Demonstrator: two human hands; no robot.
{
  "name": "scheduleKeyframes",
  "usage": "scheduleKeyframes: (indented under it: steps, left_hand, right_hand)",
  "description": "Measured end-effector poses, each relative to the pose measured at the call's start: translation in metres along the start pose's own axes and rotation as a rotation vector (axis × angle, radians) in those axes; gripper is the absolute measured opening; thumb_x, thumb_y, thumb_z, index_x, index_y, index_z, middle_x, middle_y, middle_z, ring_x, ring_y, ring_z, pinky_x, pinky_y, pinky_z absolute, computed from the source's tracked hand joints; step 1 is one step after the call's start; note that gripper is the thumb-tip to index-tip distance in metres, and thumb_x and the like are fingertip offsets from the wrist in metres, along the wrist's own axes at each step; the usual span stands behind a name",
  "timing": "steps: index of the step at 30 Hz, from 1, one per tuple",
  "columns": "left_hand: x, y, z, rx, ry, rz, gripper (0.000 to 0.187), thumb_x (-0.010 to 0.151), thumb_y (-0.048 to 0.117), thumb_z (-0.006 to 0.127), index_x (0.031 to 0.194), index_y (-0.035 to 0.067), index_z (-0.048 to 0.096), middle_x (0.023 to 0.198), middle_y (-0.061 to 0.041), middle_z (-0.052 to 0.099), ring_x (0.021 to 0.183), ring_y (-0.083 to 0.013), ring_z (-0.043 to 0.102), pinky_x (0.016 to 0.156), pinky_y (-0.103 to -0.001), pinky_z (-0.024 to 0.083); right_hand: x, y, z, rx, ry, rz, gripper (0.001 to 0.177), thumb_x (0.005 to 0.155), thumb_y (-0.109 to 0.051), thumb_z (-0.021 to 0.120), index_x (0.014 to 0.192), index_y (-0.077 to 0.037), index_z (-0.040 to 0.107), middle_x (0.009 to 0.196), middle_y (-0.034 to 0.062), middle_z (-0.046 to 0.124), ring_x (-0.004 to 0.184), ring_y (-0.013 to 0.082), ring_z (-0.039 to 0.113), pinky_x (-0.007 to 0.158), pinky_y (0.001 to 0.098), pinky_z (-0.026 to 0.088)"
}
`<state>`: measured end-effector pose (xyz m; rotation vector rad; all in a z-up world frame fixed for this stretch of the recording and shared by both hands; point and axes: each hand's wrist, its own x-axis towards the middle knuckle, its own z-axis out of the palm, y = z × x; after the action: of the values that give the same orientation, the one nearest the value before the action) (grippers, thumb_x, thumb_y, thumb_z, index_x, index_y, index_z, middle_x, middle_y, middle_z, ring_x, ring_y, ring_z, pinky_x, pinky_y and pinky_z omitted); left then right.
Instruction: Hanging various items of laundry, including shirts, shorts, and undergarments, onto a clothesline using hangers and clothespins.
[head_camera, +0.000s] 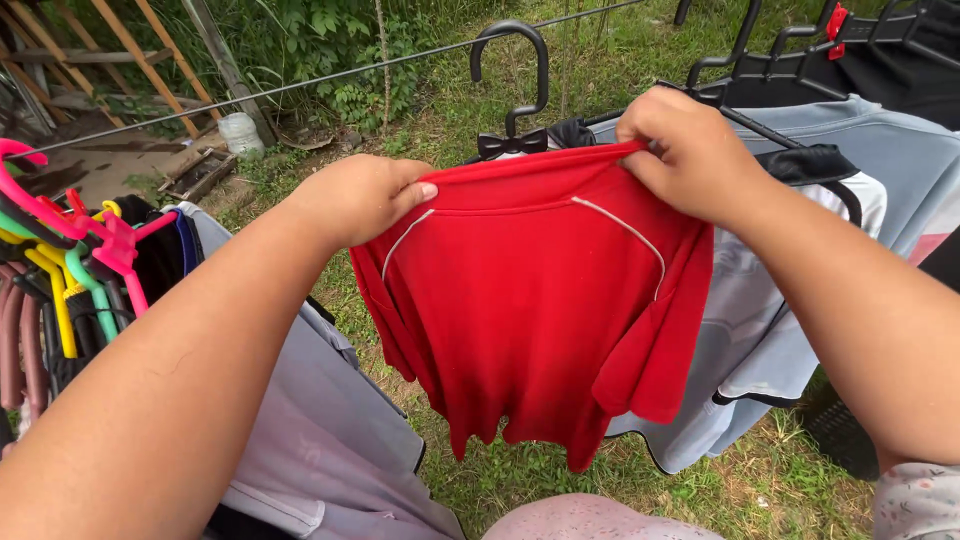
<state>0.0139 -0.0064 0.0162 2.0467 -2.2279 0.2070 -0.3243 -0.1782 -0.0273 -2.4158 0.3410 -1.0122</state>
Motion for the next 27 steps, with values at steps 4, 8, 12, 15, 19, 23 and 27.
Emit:
scheduleKeyframes:
  steps: [4,8,12,15,19,23,27]
  left_hand:
    - [-0.008,0.005,0.004,0.061,0.112,-0.057,0.039,0.106,0.044,0.045,0.12,0.014,0.066,0.099,-0.017,0.072,0.097,-0.0403,0.067,0.085,-0.053,0.052]
    - [-0.008,-0.013,0.018,0.092,0.232,-0.01,0.037,0.109,0.043,0.046,0.115,0.013,0.068,0.1,-0.017,0.072,0.098,-0.0393,0.067,0.086,-0.051,0.053]
    - [-0.024,-0.003,0.018,-0.034,0.327,0.128,0.036,0.101,0.037,0.05,0.124,0.015,0.065,0.103,-0.018,0.069,0.095,-0.04,0.067,0.081,-0.05,0.053]
    - [-0.035,0.007,0.017,-0.02,0.249,0.06,0.05,0.099,0.038,0.05,0.144,0.017,0.056,0.107,-0.018,0.067,0.094,-0.0412,0.066,0.08,-0.05,0.053]
    - [-0.031,-0.008,0.025,-0.222,0.298,0.01,0.042,0.104,0.041,0.049,0.13,0.013,0.065,0.109,-0.017,0.071,0.101,-0.0398,0.067,0.087,-0.048,0.052]
    - [-0.023,-0.014,0.029,-0.359,0.244,-0.162,0.045,0.106,0.045,0.047,0.114,0.008,0.071,0.105,-0.017,0.074,0.102,-0.0381,0.069,0.092,-0.046,0.052]
    - [-0.025,-0.008,0.02,-0.265,0.237,-0.107,0.044,0.106,0.044,0.048,0.113,0.008,0.071,0.106,-0.019,0.074,0.103,-0.0404,0.067,0.092,-0.048,0.051]
  right_hand:
    - [-0.011,0.025,0.013,-0.792,0.228,-0.248,0.017,0.091,-0.002,0.074,0.09,-0.004,0.057,0.09,0.0137,0.059,0.083,0.028,0.06,0.072,0.0376,0.049]
    - [-0.006,0.017,0.012,-0.482,0.203,-0.103,0.026,0.091,-0.003,0.074,0.082,-0.002,0.049,0.102,0.014,0.06,0.09,0.0279,0.062,0.073,0.0365,0.05]
    - [-0.019,-0.021,0.019,-0.147,0.131,0.001,0.018,0.092,-0.004,0.068,0.09,-0.004,0.05,0.121,0.0102,0.063,0.093,0.0218,0.066,0.07,0.0324,0.051]
    - [-0.034,-0.027,0.023,-0.159,0.082,-0.022,0.012,0.091,-0.003,0.063,0.102,-0.004,0.058,0.131,0.0112,0.062,0.099,0.0196,0.067,0.074,0.0327,0.053]
    - [-0.037,-0.017,0.021,-0.053,0.011,-0.192,0.017,0.09,-0.003,0.065,0.107,-0.006,0.061,0.133,0.0163,0.063,0.11,0.0251,0.066,0.089,0.0369,0.053]
    - [-0.036,-0.003,0.028,0.135,0.077,0.231,0.028,0.096,-0.017,0.068,0.12,-0.008,0.056,0.12,0.011,0.073,0.102,0.0223,0.072,0.085,0.0339,0.056]
    - [-0.04,-0.019,0.025,-0.223,0.08,0.182,0.028,0.099,-0.023,0.065,0.123,-0.009,0.067,0.107,0.013,0.075,0.097,0.028,0.072,0.083,0.0374,0.055]
